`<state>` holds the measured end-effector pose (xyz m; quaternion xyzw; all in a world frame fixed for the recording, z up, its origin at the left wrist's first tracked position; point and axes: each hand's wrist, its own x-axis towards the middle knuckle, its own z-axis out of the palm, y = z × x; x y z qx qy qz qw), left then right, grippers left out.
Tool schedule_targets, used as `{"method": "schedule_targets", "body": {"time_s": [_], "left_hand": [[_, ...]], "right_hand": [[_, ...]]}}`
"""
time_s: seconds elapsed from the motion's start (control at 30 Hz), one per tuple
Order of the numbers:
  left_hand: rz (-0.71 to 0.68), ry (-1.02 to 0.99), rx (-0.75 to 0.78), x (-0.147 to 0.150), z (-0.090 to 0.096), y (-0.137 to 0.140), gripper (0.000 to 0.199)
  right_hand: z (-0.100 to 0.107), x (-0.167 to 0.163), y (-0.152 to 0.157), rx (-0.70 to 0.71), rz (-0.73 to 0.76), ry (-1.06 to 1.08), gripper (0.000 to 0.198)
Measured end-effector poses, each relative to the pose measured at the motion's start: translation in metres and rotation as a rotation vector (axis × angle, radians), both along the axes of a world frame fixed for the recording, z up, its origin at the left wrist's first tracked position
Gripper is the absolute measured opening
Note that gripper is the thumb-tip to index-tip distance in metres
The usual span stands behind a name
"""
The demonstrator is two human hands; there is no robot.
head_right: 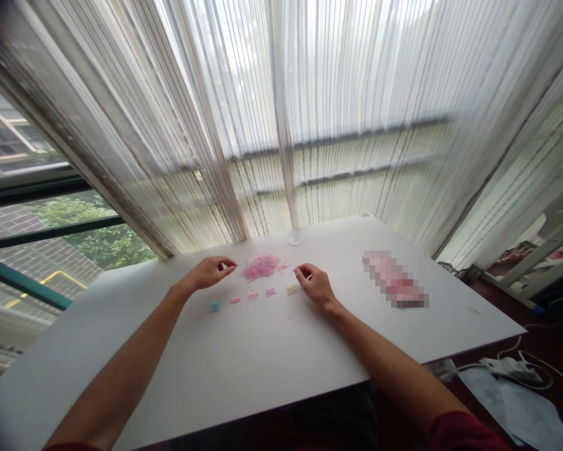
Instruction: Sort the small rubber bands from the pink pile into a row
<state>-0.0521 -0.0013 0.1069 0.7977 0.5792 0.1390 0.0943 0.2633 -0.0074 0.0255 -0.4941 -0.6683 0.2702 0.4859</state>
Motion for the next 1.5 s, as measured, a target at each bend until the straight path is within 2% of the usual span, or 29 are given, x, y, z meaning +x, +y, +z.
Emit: {"method": "schedule_targets", "body": {"time_s": [0.17,0.33,0.5,0.7,1.1,1.5], "left_hand": [[0.044,0.148,-0.107,0.017,-0.008,0.031,0.033],[0.105,0.238,-0.127,0.019,-0.015,0.053,0.038],[0.112,0.311,-0.141,0.024,-0.019,0.065,0.028],[0.075,0.345,-0.095,0.027,-0.022,0.064,0.022],[0.028,0.336,-0.044,0.023,-0.026,0.058,0.025],[0.028,0.356,0.005,0.021,-0.027,0.054,0.021]], "right_hand": [[0.002,0.0,-0.002,-0.012,0.009,0.003,0.032],[0.002,-0.001,-0.003,-0.018,0.016,0.013,0.031],[0.002,-0.002,-0.003,-0.026,0.026,0.005,0.031],[0.005,-0.002,-0.005,-0.024,0.058,-0.018,0.031],[0.006,-0.003,-0.006,-0.01,0.058,-0.041,0.031],[0.005,-0.003,-0.006,-0.026,0.08,-0.053,0.03]]}}
